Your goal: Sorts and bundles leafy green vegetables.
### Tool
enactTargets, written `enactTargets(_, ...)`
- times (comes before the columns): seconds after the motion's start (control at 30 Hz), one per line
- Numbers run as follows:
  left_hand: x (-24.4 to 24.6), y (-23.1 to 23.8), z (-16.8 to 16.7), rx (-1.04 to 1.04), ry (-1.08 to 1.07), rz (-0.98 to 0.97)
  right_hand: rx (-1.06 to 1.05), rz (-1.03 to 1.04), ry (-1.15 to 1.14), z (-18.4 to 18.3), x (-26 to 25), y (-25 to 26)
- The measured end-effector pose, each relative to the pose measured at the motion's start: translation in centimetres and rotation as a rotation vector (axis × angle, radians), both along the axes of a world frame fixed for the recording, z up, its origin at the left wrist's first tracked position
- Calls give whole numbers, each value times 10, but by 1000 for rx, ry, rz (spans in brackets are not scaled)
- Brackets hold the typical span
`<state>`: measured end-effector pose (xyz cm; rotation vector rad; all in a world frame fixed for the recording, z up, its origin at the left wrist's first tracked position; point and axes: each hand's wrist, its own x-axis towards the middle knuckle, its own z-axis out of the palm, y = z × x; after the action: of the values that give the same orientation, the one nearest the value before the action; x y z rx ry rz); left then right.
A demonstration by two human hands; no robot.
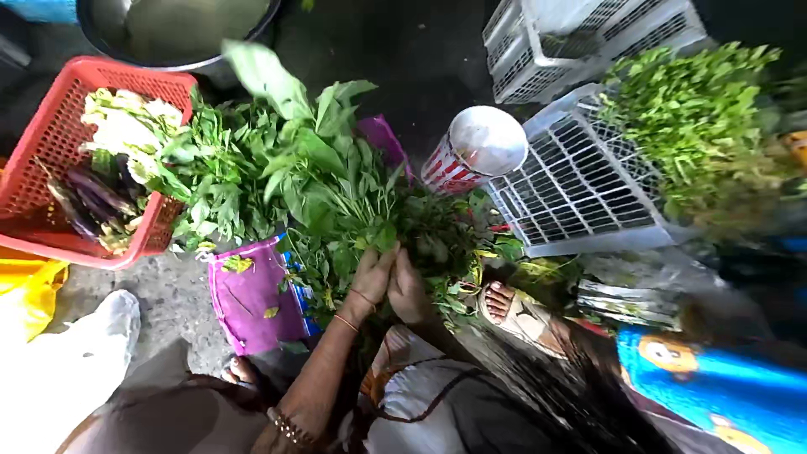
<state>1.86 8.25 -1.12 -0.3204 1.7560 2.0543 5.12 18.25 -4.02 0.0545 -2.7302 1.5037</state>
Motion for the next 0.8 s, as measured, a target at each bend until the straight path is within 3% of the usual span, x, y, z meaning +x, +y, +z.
enactTargets(0.13, -3, -14, 13, -20, 34, 32, 106, 173, -32, 31, -10, -1)
enactTargets(0.23, -20, -11, 24, 83, 83, -36, 537, 379, -376, 122, -35, 41)
enactTargets(0.27, -24, -16, 31, 111, 104, -48, 591, 332, -341, 150, -43, 45)
enactTargets(0.3, -26, -22, 36, 157, 137, -62, 606, 224, -143, 167, -47, 45)
enactTargets(0.37, -28, -26, 43, 309, 186, -116, 545, 19, 315, 182, -66, 41)
enactTargets(0.43, -27, -25, 47, 453, 175, -178, 414, -59, 477, 193, -92, 26)
enactTargets(0.6, -19, -32, 58, 406, 136, -199, 427, -129, 255, 204, -145, -14)
enactTargets(0.8, -22, -54, 71, 522, 104, -102, 48, -219, 166, 206, -118, -9)
